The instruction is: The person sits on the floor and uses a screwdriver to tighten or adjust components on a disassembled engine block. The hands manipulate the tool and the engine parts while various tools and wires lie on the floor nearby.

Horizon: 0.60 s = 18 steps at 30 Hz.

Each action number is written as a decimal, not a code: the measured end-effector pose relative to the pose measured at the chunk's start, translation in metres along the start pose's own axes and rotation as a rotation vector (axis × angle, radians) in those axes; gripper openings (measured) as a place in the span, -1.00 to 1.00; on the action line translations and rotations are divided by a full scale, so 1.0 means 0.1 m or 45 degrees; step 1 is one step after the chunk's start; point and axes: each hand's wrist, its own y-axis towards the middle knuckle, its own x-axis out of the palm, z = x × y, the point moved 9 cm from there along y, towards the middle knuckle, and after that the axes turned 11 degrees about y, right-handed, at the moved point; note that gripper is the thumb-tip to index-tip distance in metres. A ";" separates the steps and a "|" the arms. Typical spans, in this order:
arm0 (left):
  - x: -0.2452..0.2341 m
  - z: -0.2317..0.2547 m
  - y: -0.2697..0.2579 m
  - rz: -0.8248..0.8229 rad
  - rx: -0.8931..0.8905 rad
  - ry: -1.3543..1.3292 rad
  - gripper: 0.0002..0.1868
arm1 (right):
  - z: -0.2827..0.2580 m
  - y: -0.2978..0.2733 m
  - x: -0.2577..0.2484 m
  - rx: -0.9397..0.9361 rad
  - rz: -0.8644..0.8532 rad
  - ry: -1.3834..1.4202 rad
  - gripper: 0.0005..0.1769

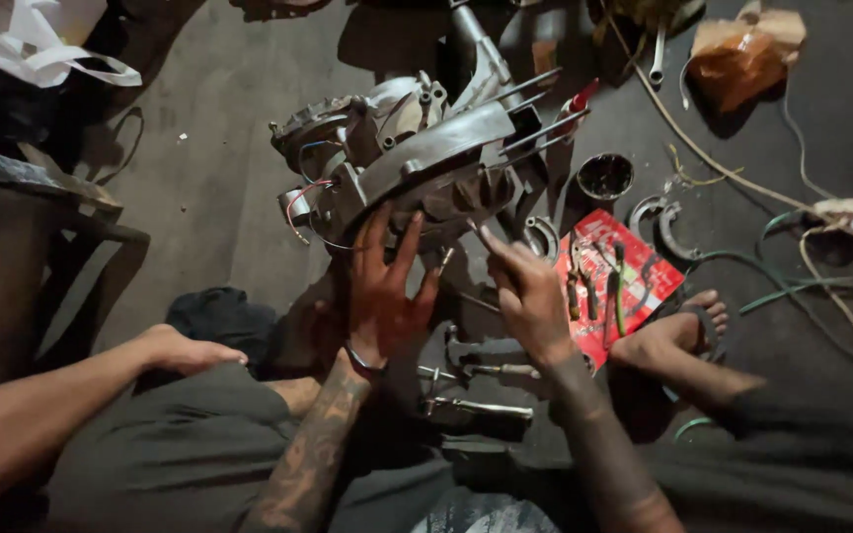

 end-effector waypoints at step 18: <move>0.40 0.58 -0.04 0.002 0.230 0.687 -0.71 | 0.98 -0.93 -0.75 0.337 0.329 0.534 -0.52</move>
